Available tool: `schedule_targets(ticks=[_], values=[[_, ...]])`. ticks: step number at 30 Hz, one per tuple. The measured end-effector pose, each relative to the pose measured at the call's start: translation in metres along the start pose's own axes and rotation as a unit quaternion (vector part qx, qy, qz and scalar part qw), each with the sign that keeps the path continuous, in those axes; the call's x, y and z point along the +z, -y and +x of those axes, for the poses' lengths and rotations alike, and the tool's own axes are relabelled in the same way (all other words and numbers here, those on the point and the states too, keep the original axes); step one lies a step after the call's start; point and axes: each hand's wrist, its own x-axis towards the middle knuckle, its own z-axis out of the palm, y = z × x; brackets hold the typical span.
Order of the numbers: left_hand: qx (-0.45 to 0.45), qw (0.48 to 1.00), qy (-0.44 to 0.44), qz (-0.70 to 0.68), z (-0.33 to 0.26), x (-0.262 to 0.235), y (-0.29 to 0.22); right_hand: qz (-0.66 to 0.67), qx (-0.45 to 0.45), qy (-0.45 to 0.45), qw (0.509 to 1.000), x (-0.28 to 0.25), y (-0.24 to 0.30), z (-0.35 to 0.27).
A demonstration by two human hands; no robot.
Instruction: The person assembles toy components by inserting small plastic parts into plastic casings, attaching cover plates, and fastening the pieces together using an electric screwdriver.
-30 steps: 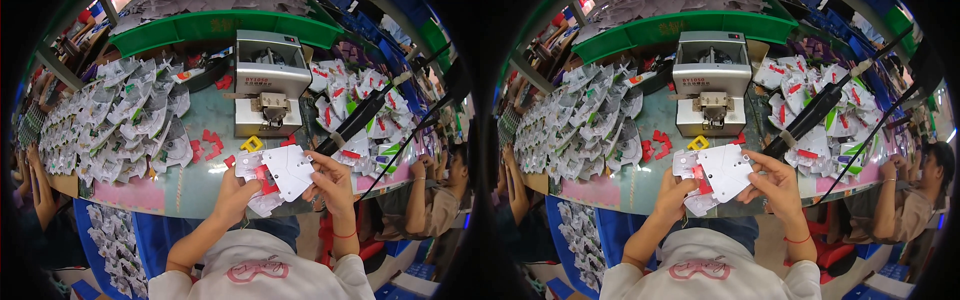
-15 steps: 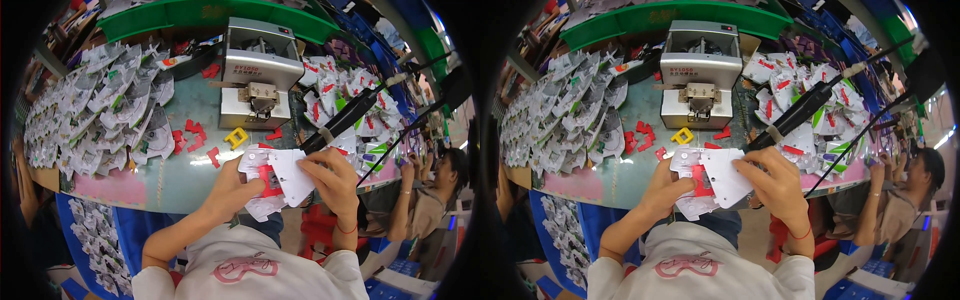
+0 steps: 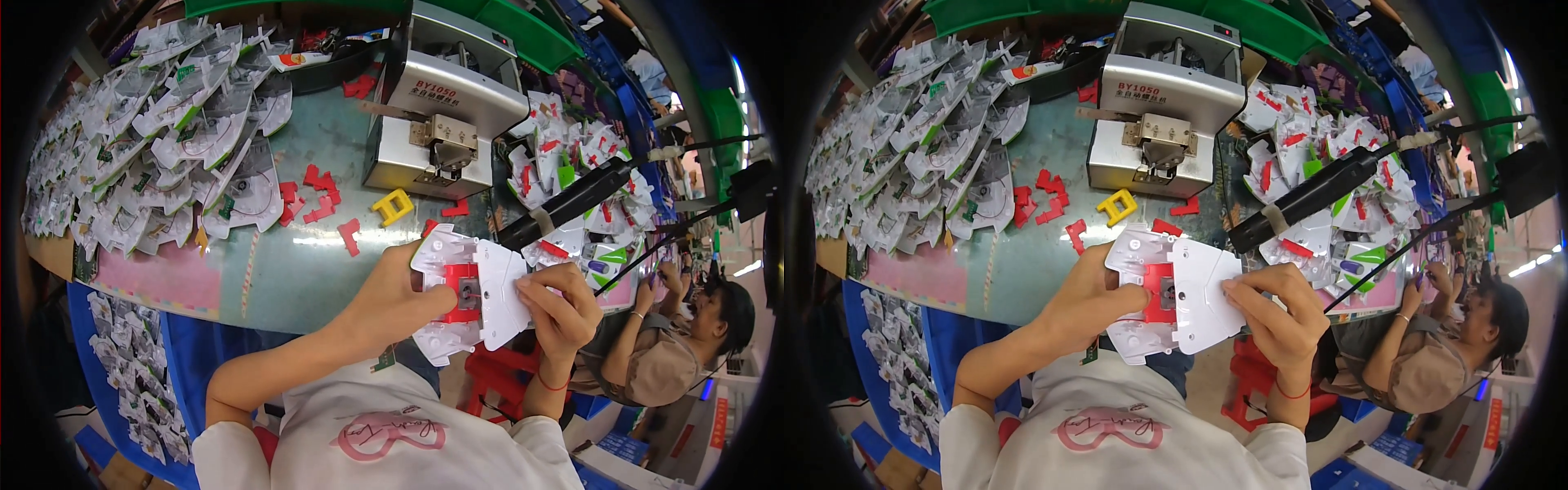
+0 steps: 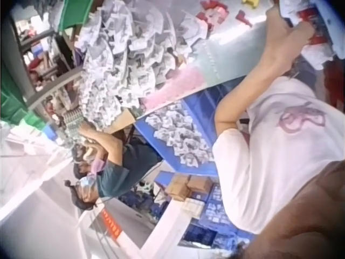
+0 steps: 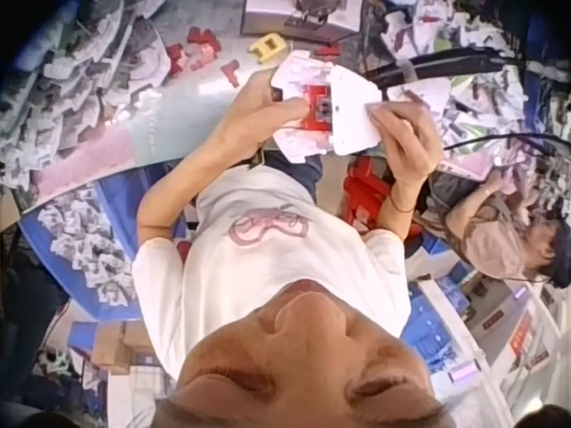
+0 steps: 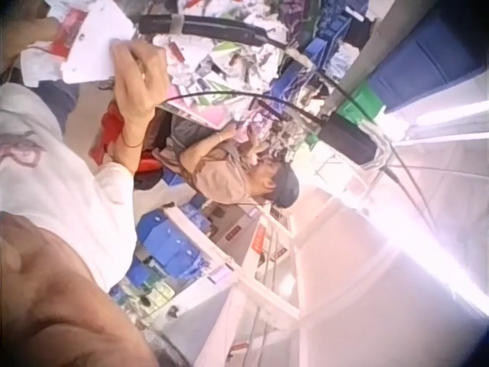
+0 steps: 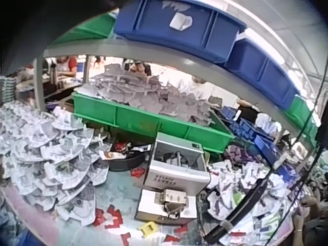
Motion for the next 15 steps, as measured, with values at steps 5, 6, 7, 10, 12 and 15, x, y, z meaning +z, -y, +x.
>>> schedule_targets(ticks=[5,6,7,10,12,15], values=[[0.008,1.000,-0.008,-0.005,0.001,0.001,0.002,-0.001,0.001,0.001,1.000,0.002,0.000,-0.001],[0.012,1.000,-0.010,-0.002,0.002,0.000,0.004,-0.008,-0.003,0.003,1.000,0.002,0.000,0.000],[0.016,1.000,-0.012,0.000,0.003,-0.001,0.006,-0.008,-0.002,0.004,1.000,0.002,0.000,0.001],[0.032,0.999,-0.007,0.022,0.006,-0.004,0.012,-0.032,-0.017,0.030,0.999,0.002,0.000,0.001],[0.031,0.999,-0.004,0.022,0.007,-0.006,0.015,-0.052,-0.021,0.049,0.997,0.001,0.001,0.000],[0.023,1.000,-0.002,0.020,0.007,-0.004,0.014,-0.044,-0.022,0.064,0.997,-0.003,0.001,0.001]])
